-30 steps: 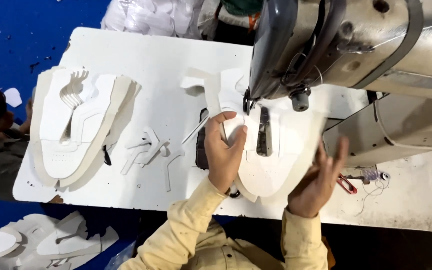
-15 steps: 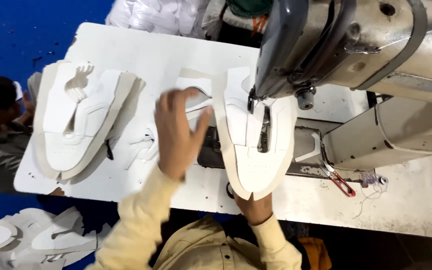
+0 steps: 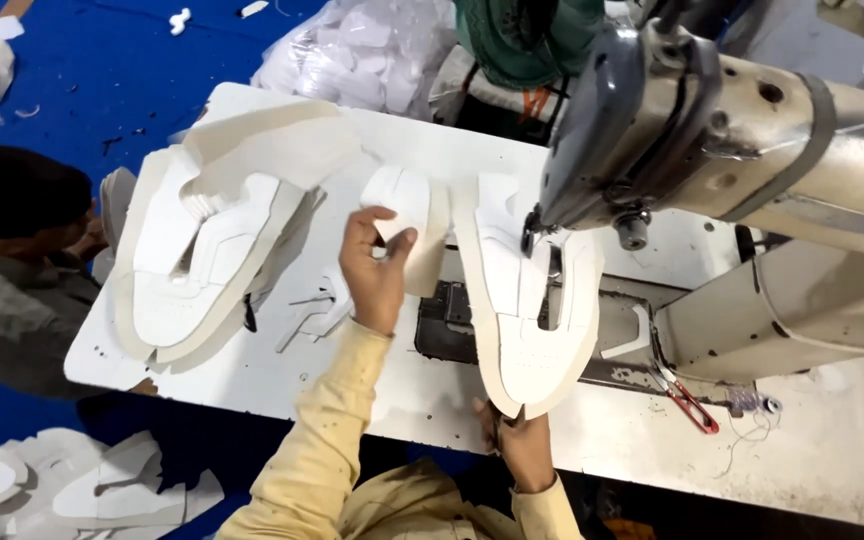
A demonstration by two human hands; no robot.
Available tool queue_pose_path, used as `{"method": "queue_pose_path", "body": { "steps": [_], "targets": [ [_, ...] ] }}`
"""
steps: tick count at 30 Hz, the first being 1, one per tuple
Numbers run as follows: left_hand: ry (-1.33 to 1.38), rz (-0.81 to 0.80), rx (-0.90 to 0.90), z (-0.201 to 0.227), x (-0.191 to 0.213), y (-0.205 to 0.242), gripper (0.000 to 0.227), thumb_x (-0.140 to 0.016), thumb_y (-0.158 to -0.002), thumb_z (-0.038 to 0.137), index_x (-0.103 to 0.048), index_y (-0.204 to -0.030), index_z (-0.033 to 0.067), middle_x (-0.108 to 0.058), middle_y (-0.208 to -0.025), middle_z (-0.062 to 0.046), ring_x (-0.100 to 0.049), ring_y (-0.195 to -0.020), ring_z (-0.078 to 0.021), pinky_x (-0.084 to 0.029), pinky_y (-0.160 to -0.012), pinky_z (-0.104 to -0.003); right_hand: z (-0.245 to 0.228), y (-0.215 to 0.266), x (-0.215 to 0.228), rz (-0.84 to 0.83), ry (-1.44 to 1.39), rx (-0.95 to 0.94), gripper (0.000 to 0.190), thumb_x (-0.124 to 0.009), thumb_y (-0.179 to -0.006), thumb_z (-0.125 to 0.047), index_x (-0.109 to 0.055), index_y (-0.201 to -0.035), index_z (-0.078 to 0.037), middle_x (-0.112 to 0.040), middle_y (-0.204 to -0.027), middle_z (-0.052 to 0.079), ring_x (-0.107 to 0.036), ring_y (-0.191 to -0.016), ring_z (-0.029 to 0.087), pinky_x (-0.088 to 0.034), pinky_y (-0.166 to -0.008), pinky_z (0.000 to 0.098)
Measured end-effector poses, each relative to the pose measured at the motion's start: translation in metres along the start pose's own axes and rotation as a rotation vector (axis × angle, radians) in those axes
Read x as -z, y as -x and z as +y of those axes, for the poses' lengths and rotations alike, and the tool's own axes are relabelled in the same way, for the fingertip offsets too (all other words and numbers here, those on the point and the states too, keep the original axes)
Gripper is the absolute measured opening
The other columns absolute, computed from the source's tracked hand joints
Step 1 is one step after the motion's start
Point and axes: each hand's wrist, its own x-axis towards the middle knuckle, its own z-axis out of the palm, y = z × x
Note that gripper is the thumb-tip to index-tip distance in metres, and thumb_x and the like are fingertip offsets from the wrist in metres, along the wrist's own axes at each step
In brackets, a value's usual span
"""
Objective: Stitching different components of a shoe upper using an industrial sewing machine.
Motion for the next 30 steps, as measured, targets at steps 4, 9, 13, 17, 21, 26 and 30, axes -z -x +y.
{"method": "queue_pose_path", "body": {
  "steps": [4, 9, 13, 17, 21, 26, 30],
  "targets": [
    [-0.002, 0.049, -0.094, 0.001, -0.004, 0.013, 0.029, -0.075, -0.093, -0.01, -0.06, -0.114, 0.0024, -0.055, -0.093, 0.001, -0.049, -0.079, -0.0071, -0.045, -0.069, -0.021, -0.005, -0.01, -0.012, -0.034, 0.454, 0.534, 0.027, -0.08, -0.088, -0.024, -0.069, -0.081, -0.001, -0.067, -0.064, 0.002, -0.06, -0.056, 0.019, -0.05, -0.056, 0.0372],
    [0.022, 0.156, -0.178, -0.008, -0.006, 0.023, 0.026, -0.078, -0.091, -0.005, -0.059, -0.107, 0.0021, -0.058, -0.099, 0.002, -0.05, -0.081, -0.0059, -0.042, -0.07, -0.021, -0.078, 0.003, -0.049, -0.049, 0.289, 0.616, 0.034, -0.076, -0.087, -0.028, -0.07, -0.105, 0.0, -0.068, -0.075, 0.002, -0.059, -0.064, 0.021, -0.052, -0.061, 0.0364],
    [-0.031, 0.158, -0.213, 0.007, 0.006, 0.005, 0.021, -0.078, -0.094, -0.001, -0.061, -0.106, 0.0018, -0.059, -0.097, 0.002, -0.051, -0.079, -0.0054, -0.043, -0.07, -0.023, -0.038, -0.026, -0.042, 0.097, 0.333, 0.862, 0.036, -0.082, -0.084, -0.032, -0.071, -0.095, 0.001, -0.069, -0.076, 0.005, -0.063, -0.064, 0.019, -0.052, -0.061, 0.0365],
    [-0.219, 0.022, -0.188, 0.052, 0.007, -0.042, 0.022, -0.075, -0.097, 0.008, -0.066, -0.116, 0.0038, -0.064, -0.105, -0.005, -0.052, -0.083, -0.0124, -0.044, -0.073, -0.03, -0.013, -0.022, -0.026, 0.04, 0.508, 0.593, 0.034, -0.084, -0.084, -0.033, -0.075, -0.091, -0.002, -0.065, -0.066, 0.01, -0.06, -0.056, 0.023, -0.051, -0.056, 0.0406],
    [-0.845, -0.239, -0.423, 0.053, -0.008, -0.049, 0.054, -0.073, -0.095, 0.028, -0.057, -0.14, 0.0037, -0.059, -0.137, -0.024, -0.054, -0.12, -0.0352, -0.044, -0.099, -0.044, 0.011, -0.031, -0.002, 0.084, 0.91, 0.765, 0.024, -0.085, -0.086, -0.031, -0.078, -0.083, -0.008, -0.072, -0.069, 0.01, -0.066, -0.063, 0.03, -0.053, -0.063, 0.042],
    [-0.711, -0.342, -0.308, 0.022, -0.041, 0.009, 0.076, -0.075, -0.097, 0.042, -0.042, -0.152, 0.001, -0.049, -0.149, -0.027, -0.047, -0.137, -0.0404, -0.038, -0.113, -0.047, 0.035, -0.063, 0.051, 0.303, 0.403, 0.768, 0.031, -0.064, -0.09, -0.009, -0.069, -0.12, -0.002, -0.074, -0.111, 0.016, -0.07, -0.1, 0.032, -0.057, -0.084, 0.0387],
    [-0.398, -0.413, 0.003, 0.052, -0.072, 0.035, 0.078, -0.08, -0.089, 0.033, -0.041, -0.148, -0.0005, -0.052, -0.142, -0.022, -0.049, -0.133, -0.0355, -0.04, -0.11, -0.043, -0.044, -0.024, 0.061, 0.171, -0.481, 0.277, 0.052, -0.05, -0.105, -0.035, -0.054, -0.145, -0.003, -0.067, -0.13, 0.02, -0.068, -0.115, 0.028, -0.057, -0.096, 0.0389]
  ]
}}
